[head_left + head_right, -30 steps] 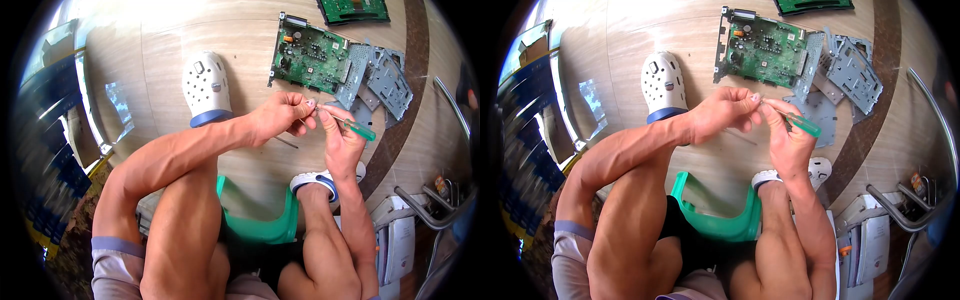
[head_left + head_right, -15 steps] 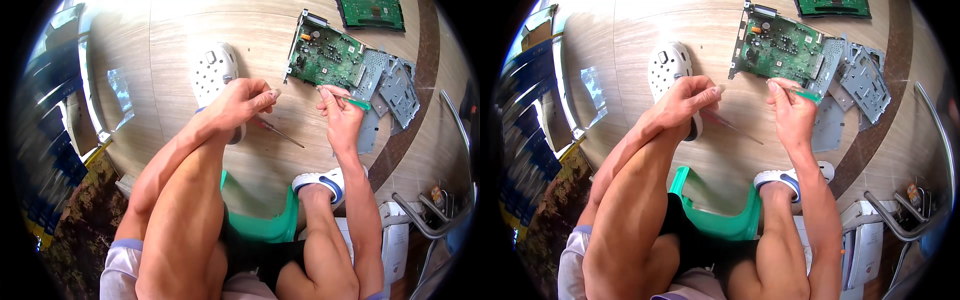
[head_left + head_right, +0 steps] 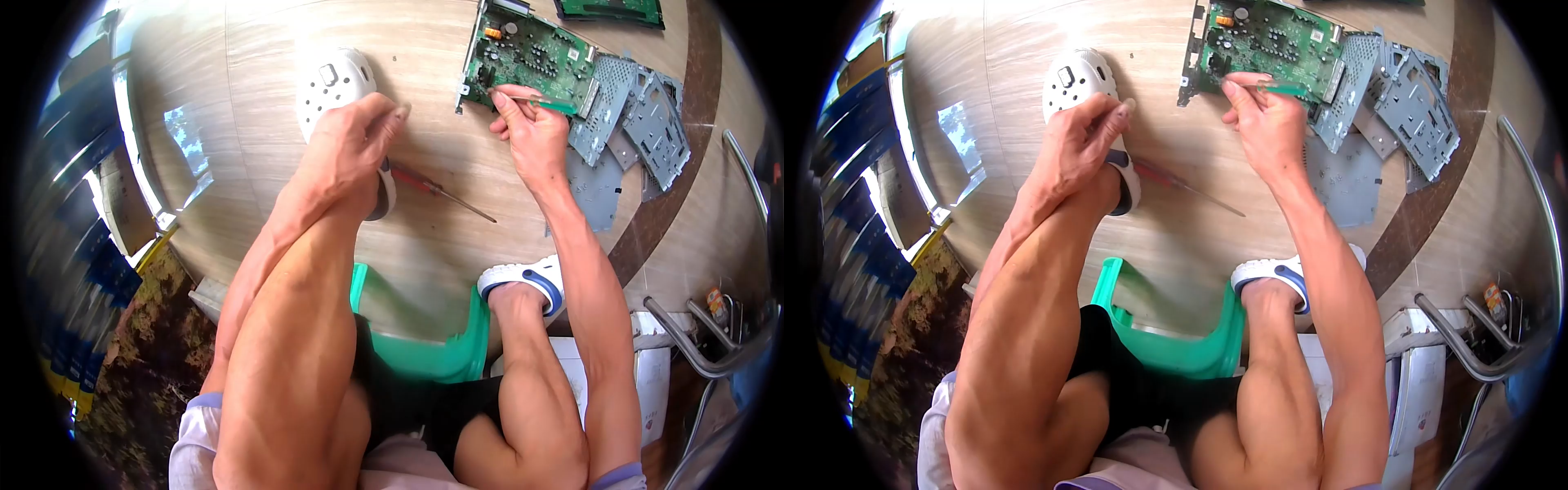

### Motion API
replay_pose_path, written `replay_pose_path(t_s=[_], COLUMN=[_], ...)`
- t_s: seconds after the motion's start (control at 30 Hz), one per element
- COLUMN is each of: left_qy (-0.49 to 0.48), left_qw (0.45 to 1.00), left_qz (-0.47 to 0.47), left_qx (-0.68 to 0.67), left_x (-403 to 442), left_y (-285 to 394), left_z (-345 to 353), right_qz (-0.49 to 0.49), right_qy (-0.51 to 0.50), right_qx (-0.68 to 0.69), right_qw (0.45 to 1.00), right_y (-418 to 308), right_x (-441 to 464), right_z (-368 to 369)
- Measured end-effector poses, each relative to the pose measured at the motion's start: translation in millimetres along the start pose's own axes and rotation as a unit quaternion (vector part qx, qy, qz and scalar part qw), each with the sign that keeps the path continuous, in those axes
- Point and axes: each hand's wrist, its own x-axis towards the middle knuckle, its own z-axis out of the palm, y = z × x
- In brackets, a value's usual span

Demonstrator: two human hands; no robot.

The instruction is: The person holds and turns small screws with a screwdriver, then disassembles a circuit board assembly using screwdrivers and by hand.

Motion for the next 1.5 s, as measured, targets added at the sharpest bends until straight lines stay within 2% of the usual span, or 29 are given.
replay_pose_path(t_s=[0.37, 0.47, 0.57, 0.67, 0.97, 1.17, 1.5], left_qy=[0.019, 0.016, 0.013, 0.014, 0.021, 0.017, 0.025], left_qw=[0.999, 0.999, 0.999, 1.000, 0.999, 0.999, 0.999], left_qz=[0.033, 0.025, 0.017, 0.010, 0.016, 0.010, 0.026], left_qx=[-0.037, -0.029, -0.028, -0.025, -0.023, -0.025, -0.015], left_x=[8, 8, 7, 7, 8, 8, 7], left_y=[-18, -15, -13, -12, -14, -14, -13], left_z=[5, 2, 1, 1, 1, 1, 0], right_qz=[-0.026, -0.078, -0.076, -0.257, -0.381, -0.407, -0.404], right_qy=[-0.020, -0.035, -0.047, -0.025, -0.037, -0.066, -0.083], right_qx=[-0.041, -0.097, -0.181, -0.239, -0.330, -0.373, -0.382], right_qw=[0.999, 0.992, 0.979, 0.936, 0.863, 0.831, 0.827], right_y=[0, 1, -6, 7, 15, 10, 6], right_x=[7, 5, 2, 7, 18, 25, 34], right_z=[12, 13, 12, 11, 6, 3, 2])
